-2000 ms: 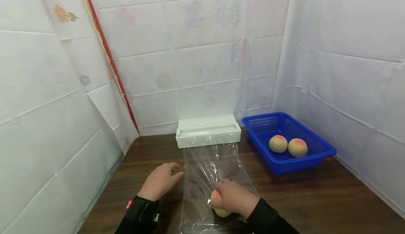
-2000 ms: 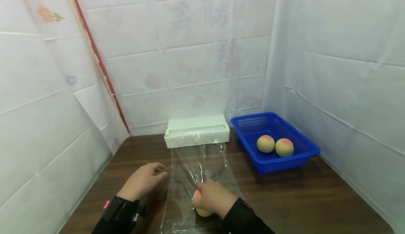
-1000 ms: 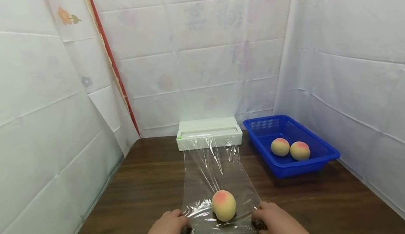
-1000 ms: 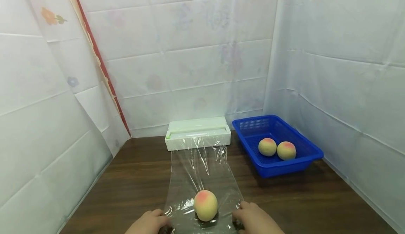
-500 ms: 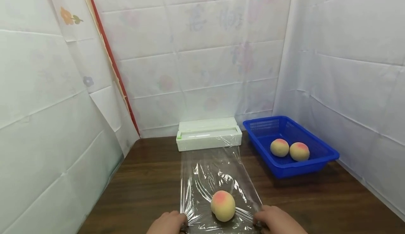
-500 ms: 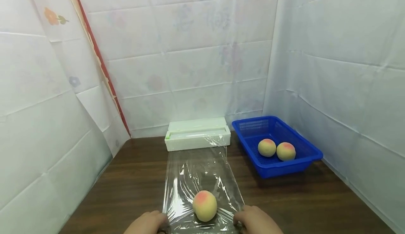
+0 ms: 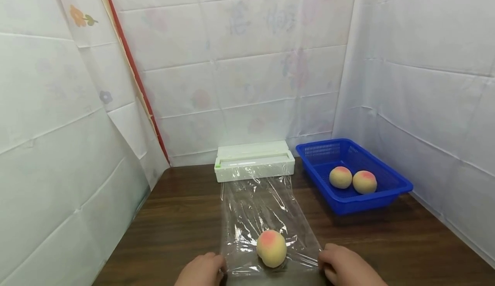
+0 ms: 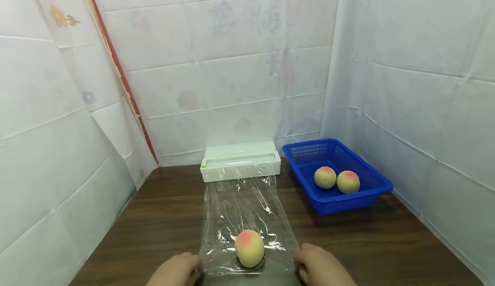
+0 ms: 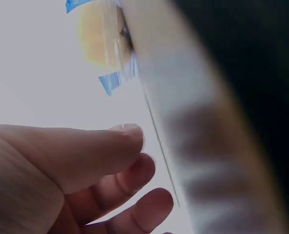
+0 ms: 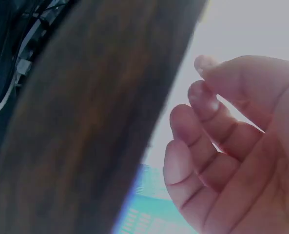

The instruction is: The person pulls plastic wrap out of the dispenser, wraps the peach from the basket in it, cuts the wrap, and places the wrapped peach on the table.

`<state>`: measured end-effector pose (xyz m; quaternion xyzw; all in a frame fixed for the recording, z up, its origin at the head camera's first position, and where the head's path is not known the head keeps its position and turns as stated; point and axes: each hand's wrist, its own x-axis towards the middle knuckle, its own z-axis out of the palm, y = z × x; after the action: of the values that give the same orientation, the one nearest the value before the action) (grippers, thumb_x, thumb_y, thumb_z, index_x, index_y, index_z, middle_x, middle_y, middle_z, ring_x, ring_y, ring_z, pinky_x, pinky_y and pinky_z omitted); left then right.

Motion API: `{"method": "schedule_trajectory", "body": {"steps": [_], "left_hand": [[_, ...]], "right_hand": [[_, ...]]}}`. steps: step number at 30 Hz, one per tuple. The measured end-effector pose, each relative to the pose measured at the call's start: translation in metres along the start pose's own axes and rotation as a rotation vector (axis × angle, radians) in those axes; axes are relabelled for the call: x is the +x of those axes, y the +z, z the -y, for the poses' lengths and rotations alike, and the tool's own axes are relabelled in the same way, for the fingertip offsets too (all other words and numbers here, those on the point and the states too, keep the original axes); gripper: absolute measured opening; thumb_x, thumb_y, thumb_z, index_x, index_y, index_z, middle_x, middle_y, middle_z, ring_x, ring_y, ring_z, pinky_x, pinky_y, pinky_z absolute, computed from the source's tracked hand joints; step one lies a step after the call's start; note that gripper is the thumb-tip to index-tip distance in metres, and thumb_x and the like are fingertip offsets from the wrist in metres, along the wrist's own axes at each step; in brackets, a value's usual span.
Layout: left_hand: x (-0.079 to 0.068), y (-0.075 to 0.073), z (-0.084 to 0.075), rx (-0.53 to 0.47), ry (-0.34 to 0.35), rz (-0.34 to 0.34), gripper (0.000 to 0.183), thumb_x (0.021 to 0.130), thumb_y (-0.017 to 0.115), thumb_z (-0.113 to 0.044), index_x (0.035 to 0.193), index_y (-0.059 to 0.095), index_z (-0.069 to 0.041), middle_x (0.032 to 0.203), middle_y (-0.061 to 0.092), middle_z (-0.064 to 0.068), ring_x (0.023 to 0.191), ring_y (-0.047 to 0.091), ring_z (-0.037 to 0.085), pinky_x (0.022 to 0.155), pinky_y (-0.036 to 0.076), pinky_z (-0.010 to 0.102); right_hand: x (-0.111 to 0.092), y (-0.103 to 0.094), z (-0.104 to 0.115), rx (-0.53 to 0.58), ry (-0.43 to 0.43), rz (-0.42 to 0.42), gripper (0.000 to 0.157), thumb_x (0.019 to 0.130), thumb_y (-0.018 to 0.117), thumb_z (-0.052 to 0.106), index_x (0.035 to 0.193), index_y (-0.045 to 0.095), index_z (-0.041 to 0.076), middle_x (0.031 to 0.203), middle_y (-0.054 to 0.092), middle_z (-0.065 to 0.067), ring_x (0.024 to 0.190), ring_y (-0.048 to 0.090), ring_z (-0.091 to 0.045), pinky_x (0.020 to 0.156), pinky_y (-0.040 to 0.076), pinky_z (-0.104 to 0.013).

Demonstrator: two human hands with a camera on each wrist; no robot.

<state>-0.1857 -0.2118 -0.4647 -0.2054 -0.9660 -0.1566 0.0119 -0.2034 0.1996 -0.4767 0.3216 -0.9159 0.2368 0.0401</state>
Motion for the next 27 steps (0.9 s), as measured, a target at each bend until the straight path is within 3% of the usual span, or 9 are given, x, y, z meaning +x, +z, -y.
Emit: {"method": "schedule_trajectory", "body": {"steps": [6, 13, 16, 21, 27], "left_hand": [[-0.003, -0.01, -0.001, -0.002, -0.005, -0.087, 0.014, 0.09, 0.081, -0.011, 0.09, 0.073, -0.022, 0.081, 0.061, -0.014, 0.07, 0.055, 0.001, 0.059, 0.047, 0.026], [0.001, -0.022, -0.01, 0.043, -0.025, -0.136, 0.017, 0.093, 0.077, -0.009, 0.088, 0.072, -0.025, 0.081, 0.062, -0.015, 0.069, 0.052, 0.0, 0.061, 0.048, 0.027], [0.007, -0.025, -0.011, 0.082, -0.026, -0.153, 0.019, 0.094, 0.076, -0.011, 0.083, 0.07, -0.026, 0.077, 0.061, -0.016, 0.069, 0.052, 0.0, 0.061, 0.047, 0.028], [0.017, -0.025, -0.006, 0.09, 0.003, -0.133, 0.023, 0.097, 0.072, -0.011, 0.08, 0.067, -0.025, 0.072, 0.057, -0.016, 0.066, 0.046, 0.0, 0.059, 0.042, 0.028], [0.033, -0.022, 0.004, 0.023, -0.016, -0.015, 0.019, 0.101, 0.068, -0.013, 0.084, 0.069, -0.023, 0.074, 0.059, -0.012, 0.065, 0.047, 0.005, 0.06, 0.041, 0.031]], "right_hand": [[0.002, -0.012, 0.008, 0.078, 0.149, -0.022, 0.02, 0.099, 0.072, 0.015, 0.088, 0.065, 0.03, 0.084, 0.05, 0.017, 0.072, 0.045, 0.005, 0.061, 0.041, -0.024], [0.015, -0.016, 0.016, 0.047, 0.163, -0.104, 0.029, 0.1, 0.068, 0.011, 0.08, 0.056, 0.029, 0.078, 0.047, 0.014, 0.069, 0.042, 0.002, 0.061, 0.037, -0.023], [0.02, -0.017, 0.013, 0.057, 0.155, -0.072, 0.03, 0.1, 0.068, 0.011, 0.079, 0.054, 0.027, 0.076, 0.046, 0.014, 0.068, 0.04, 0.002, 0.061, 0.035, -0.024], [0.031, -0.025, 0.005, 0.143, 0.148, 0.05, 0.025, 0.102, 0.068, 0.014, 0.082, 0.055, 0.021, 0.075, 0.044, 0.012, 0.066, 0.039, -0.001, 0.06, 0.033, -0.027], [0.047, -0.03, 0.003, 0.208, 0.183, 0.163, 0.02, 0.105, 0.063, 0.016, 0.085, 0.061, 0.018, 0.075, 0.051, 0.008, 0.065, 0.046, -0.006, 0.06, 0.036, -0.029]]}}
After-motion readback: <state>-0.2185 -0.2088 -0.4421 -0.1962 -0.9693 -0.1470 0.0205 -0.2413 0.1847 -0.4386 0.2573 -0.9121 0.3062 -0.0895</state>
